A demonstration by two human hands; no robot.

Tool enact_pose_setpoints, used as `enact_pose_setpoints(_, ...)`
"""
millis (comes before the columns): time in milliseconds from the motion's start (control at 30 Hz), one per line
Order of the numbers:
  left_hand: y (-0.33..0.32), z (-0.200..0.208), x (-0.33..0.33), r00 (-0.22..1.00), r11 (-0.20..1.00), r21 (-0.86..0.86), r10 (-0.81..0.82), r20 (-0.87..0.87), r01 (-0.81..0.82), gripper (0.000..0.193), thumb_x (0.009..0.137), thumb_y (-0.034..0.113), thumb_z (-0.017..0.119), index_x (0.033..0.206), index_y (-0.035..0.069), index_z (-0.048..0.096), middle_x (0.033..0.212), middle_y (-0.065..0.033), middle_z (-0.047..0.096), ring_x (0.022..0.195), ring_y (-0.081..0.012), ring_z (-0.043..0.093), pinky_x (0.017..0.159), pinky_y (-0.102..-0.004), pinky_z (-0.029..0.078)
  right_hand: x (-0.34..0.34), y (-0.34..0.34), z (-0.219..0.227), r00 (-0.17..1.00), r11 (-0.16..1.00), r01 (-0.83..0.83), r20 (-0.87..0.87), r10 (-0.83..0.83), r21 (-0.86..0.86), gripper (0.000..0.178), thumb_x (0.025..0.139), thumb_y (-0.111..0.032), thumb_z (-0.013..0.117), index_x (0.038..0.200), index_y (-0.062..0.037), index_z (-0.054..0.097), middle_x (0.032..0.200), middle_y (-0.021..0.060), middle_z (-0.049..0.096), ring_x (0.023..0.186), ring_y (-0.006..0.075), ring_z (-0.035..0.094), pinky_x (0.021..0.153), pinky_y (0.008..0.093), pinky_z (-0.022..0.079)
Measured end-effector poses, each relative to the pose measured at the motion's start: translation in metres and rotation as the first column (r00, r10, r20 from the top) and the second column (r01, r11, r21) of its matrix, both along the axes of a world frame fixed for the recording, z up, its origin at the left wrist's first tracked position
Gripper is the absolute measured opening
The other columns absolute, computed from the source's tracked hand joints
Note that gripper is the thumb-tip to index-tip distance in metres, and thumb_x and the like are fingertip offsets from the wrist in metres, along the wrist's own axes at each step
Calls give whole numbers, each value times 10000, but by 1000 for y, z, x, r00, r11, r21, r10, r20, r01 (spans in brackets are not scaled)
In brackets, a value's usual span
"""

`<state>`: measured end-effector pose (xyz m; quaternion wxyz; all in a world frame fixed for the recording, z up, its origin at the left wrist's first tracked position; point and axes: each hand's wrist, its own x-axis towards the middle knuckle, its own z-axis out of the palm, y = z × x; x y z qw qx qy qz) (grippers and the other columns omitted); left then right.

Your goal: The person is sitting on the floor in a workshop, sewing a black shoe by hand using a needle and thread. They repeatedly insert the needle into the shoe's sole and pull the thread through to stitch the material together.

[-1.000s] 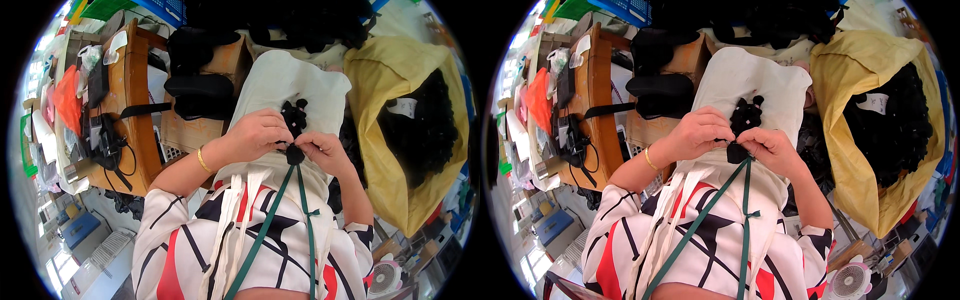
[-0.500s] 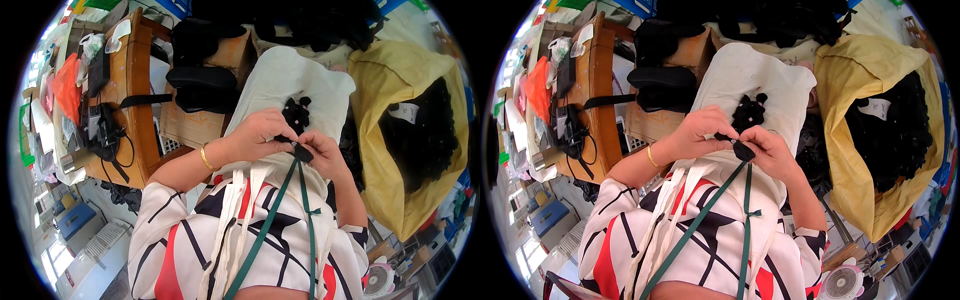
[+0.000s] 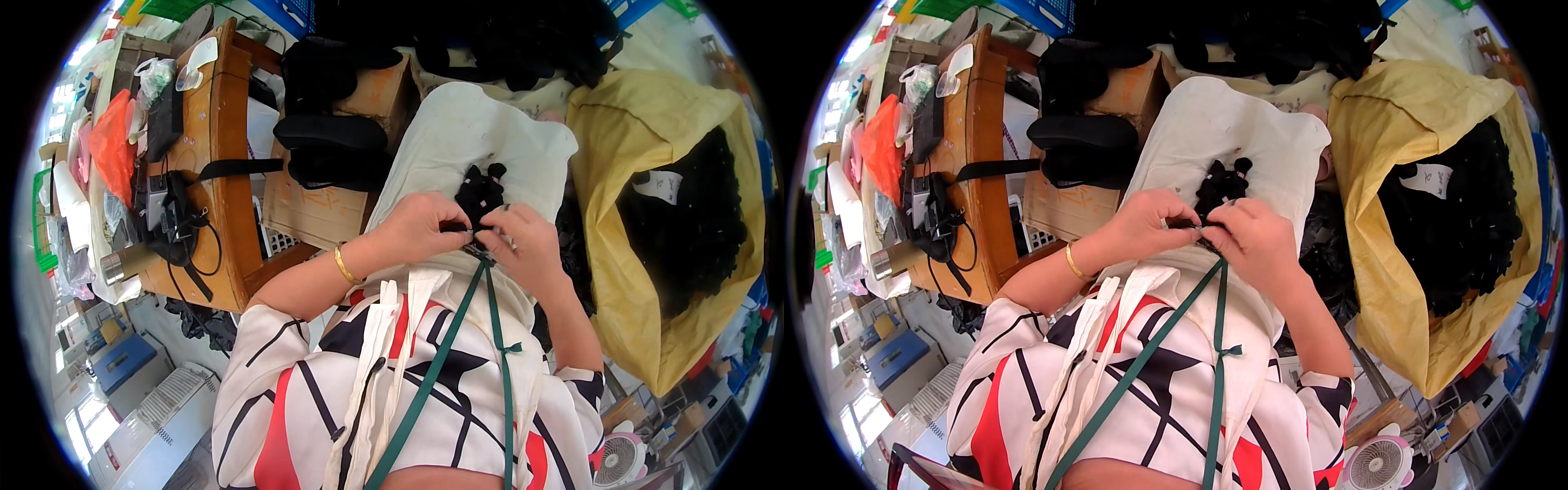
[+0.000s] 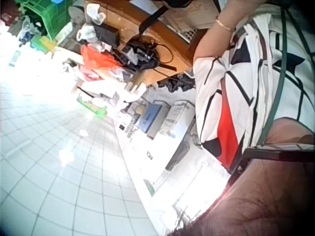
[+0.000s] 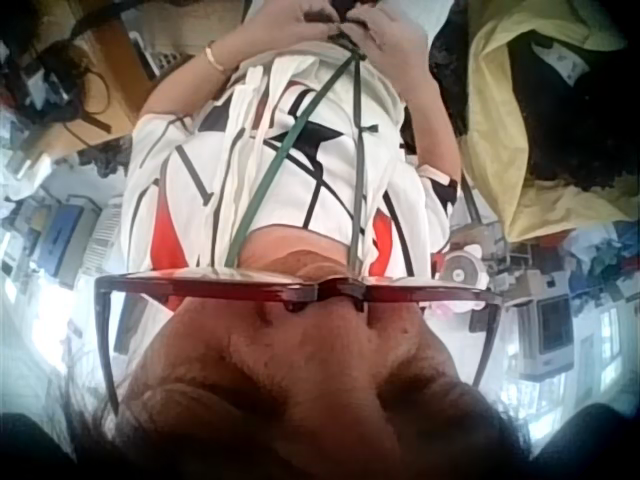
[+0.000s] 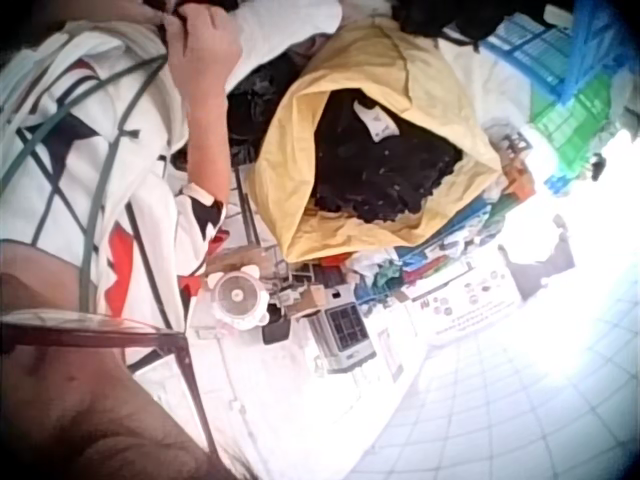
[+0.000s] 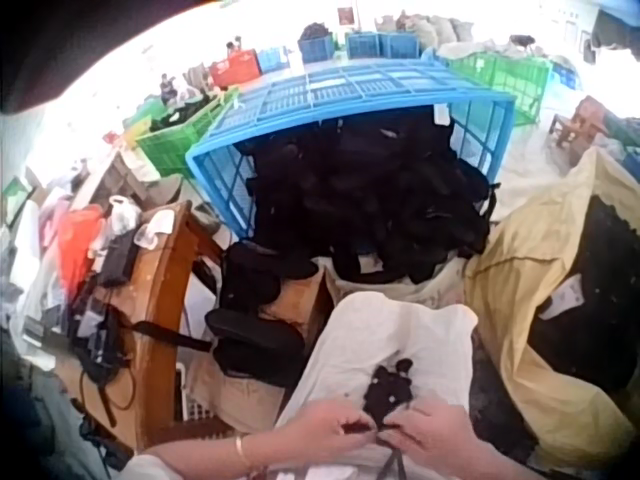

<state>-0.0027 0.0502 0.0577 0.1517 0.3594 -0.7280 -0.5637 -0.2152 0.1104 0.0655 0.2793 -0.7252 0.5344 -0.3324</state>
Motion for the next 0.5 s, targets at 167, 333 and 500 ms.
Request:
enact_pose_setpoints(167,2,-6,-3,998,967,-246,-67,-19,60,140,745,91,755,877,60,718,803,-90,662,753,-275,594,676,-354,475,16,4,-3,966,948,-171,-235,108,-268,123,739,-98,736,785,-83,623,764,74,580,642,239,597,548,303,488)
enact_pose_setpoints(333,2,-8,-3,1000,906,-423,-22,15,26,158,742,62,749,892,79,701,784,-81,639,775,-284,584,675,-360,472,22,15,16,729,944,-56,660,-184,325,130,967,-166,579,871,-81,552,798,45,624,638,180,613,518,276,490)
enact_pose_setpoints(500,1,-11,3,1000,867,-498,3,-24,-15,151,734,59,742,868,72,674,770,-82,625,771,-285,582,677,-374,475,-49,24,3,227,868,79,839,-495,491,139,1011,-202,554,929,-95,522,618,-27,440,483,80,422,423,235,392)
